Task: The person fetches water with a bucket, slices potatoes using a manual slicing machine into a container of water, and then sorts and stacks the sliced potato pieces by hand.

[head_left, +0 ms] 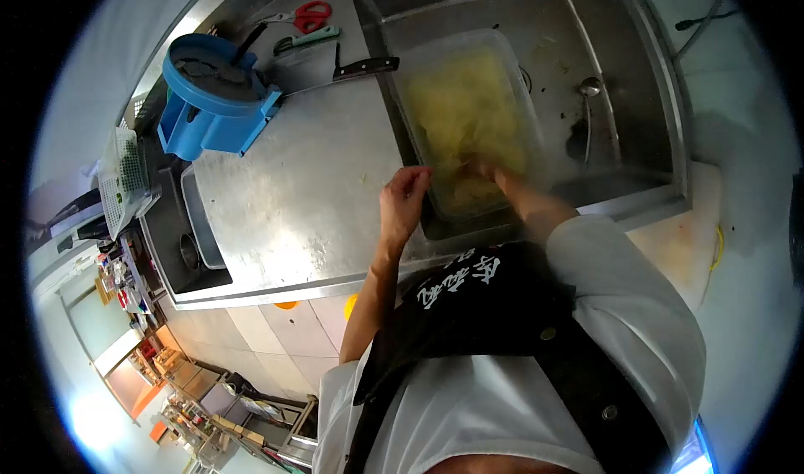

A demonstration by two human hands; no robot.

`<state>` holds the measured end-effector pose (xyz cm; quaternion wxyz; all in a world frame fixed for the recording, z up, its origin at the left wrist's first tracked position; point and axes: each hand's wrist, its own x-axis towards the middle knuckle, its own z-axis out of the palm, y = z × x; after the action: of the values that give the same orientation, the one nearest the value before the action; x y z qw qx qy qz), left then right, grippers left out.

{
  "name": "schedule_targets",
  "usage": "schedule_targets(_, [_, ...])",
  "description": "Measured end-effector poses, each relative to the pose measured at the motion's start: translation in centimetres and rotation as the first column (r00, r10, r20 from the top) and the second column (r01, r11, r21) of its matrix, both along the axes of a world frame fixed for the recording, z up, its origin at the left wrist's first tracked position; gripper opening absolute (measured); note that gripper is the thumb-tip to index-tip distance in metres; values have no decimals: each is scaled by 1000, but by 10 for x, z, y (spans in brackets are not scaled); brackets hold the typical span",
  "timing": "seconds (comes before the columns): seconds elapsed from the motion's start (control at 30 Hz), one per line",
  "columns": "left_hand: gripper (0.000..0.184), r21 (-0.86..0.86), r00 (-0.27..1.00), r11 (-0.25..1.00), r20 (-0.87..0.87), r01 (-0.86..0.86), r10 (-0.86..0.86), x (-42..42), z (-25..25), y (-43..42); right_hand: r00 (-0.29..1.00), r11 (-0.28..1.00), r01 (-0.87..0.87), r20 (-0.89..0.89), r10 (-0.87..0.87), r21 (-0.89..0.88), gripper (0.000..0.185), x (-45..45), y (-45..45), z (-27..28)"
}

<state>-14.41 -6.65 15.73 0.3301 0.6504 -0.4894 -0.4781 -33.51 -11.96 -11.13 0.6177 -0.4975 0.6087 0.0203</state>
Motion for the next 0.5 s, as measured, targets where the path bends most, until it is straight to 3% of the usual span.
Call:
schedule_targets(0.1, [23,181,948,983,-312,-4,62,4,-21,-7,980,979,132,128,-152,154,39,-27,-27,33])
schedule_targets(0.2, [38,385,859,923,-478,18,182,-13,-10,-15,888,907,268,283,-363,323,37,-49,-41,81])
schedule_targets(0.3, [47,455,875,890,-439,19,205,-30,-32,-17,624,848,311,581,-523,429,38,-59,-42,118])
schedule_targets(0.33, [48,483,837,874,-497,49,228,-35,-35,-19,597,842,323,598,-535,431,38,-58,-41,142])
schedule_targets(0.4, [49,531,754,840,-596,110,278,-43,-41,-20,540,831,340,632,-556,441,37,-46,-35,185])
schedule_targets(0.5, [48,493,435,862,-806,117,402,-51,-65,-13,516,882,326,718,-467,340,34,-33,-21,191])
